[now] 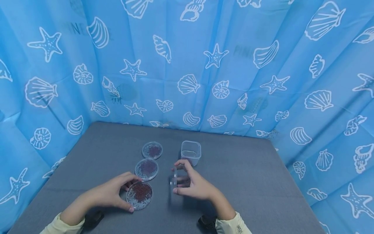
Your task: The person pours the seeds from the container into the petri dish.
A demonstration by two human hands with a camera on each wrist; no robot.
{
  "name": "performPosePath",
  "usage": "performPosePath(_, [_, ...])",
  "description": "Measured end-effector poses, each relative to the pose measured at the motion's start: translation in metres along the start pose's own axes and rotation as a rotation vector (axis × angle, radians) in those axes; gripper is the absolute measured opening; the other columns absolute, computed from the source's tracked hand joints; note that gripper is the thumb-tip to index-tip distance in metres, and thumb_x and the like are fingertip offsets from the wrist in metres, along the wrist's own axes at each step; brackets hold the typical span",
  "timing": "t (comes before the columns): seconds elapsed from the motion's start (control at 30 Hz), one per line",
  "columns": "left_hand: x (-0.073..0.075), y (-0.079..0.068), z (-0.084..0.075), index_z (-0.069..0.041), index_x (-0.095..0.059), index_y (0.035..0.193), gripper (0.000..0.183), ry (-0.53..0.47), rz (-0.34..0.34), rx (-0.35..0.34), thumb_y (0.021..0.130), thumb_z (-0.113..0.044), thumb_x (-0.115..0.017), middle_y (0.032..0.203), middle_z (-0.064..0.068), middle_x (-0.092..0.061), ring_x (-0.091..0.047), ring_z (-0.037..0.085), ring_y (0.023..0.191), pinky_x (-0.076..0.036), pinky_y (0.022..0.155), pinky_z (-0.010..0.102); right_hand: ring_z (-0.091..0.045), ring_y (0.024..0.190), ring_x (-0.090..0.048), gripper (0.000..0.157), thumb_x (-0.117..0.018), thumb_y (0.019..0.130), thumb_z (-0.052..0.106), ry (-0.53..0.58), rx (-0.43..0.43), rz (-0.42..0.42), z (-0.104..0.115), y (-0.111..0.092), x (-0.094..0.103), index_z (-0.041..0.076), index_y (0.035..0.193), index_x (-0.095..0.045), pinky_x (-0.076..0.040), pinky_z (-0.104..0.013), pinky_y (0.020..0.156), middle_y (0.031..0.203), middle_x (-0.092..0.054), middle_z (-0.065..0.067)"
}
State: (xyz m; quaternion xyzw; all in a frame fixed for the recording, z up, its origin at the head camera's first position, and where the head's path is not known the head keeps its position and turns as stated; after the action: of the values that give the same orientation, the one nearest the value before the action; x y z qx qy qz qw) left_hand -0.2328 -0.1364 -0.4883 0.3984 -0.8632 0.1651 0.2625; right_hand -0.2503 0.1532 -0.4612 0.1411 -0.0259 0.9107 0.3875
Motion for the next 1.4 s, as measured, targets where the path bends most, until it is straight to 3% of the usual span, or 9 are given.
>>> performPosePath(0.23, [0.0,0.0,-0.001,-0.013,-0.057,0.147,0.087,-0.005,0.001,-0.003,0.075,-0.036,-0.098,0.136,0.006,-0.056,-0.059,0.022,0.118,-0.059,0.097,0.03,-0.055,0.146,-0.044,0.083,-0.073,0.098,0.005,-0.007,0.017,-0.001,-0.001,0.005,-0.004,0.024,0.165,-0.029,-0.057,-0.048,0.109,0.171,-0.021,-0.024])
performPosePath(0.43, [0.0,0.0,-0.001,-0.013,-0.057,0.147,0.086,-0.005,0.005,0.015,0.075,-0.035,-0.098,0.136,0.006,-0.057,-0.059,0.022,0.119,-0.059,0.096,0.03,-0.045,0.151,-0.042,0.081,-0.083,0.092,0.011,-0.163,0.103,-0.009,-0.001,0.007,-0.007,0.012,0.162,-0.042,-0.049,-0.06,0.115,0.171,-0.035,-0.016])
performPosePath(0.6, [0.0,0.0,0.001,-0.015,-0.057,0.147,0.085,-0.001,0.005,0.023,0.075,-0.037,-0.098,0.136,0.006,-0.056,-0.059,0.022,0.119,-0.059,0.097,0.029,-0.035,0.154,-0.044,0.068,-0.087,0.09,0.022,-0.32,0.125,-0.013,0.001,0.012,-0.013,0.009,0.15,-0.058,-0.05,-0.053,0.117,0.169,-0.042,-0.01])
performPosePath(0.8, [0.0,0.0,0.0,-0.014,-0.057,0.147,0.085,-0.01,0.013,0.027,0.076,-0.035,-0.097,0.136,0.007,-0.056,-0.058,0.023,0.119,-0.059,0.096,0.029,-0.029,0.151,-0.048,0.057,-0.087,0.091,0.03,-0.447,0.141,0.034,0.002,0.019,-0.025,0.011,0.14,-0.067,-0.048,-0.042,0.12,0.165,-0.048,-0.013])
performPosePath(1.17, [-0.001,0.001,0.003,-0.015,-0.057,0.148,0.086,-0.002,0.019,0.043,0.076,-0.039,-0.097,0.134,0.004,-0.056,-0.057,0.022,0.119,-0.058,0.097,0.028,-0.02,0.146,-0.055,0.038,-0.086,0.092,0.027,-0.505,0.177,0.182,0.01,0.032,-0.054,0.011,0.125,-0.076,-0.048,-0.04,0.12,0.157,-0.058,-0.007])
performPosePath(1.4, [0.0,0.0,0.004,-0.015,-0.056,0.149,0.086,-0.01,0.022,0.041,0.077,-0.038,-0.097,0.132,0.004,-0.056,-0.057,0.022,0.118,-0.057,0.097,0.027,-0.018,0.143,-0.057,0.035,-0.085,0.092,0.028,-0.556,0.15,0.199,0.01,0.038,-0.062,0.014,0.123,-0.077,-0.049,-0.037,0.119,0.154,-0.06,-0.004])
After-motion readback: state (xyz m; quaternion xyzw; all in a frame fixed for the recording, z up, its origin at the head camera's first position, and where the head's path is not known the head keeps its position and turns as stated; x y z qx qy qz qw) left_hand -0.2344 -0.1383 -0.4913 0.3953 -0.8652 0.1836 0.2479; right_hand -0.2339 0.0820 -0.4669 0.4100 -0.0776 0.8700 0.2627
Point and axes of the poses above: each hand's wrist, its own y-axis towards the middle knuckle, its own x-axis out of the back of the hand, z = x × y, the point moved 6 cm from there along y, towards the middle knuckle
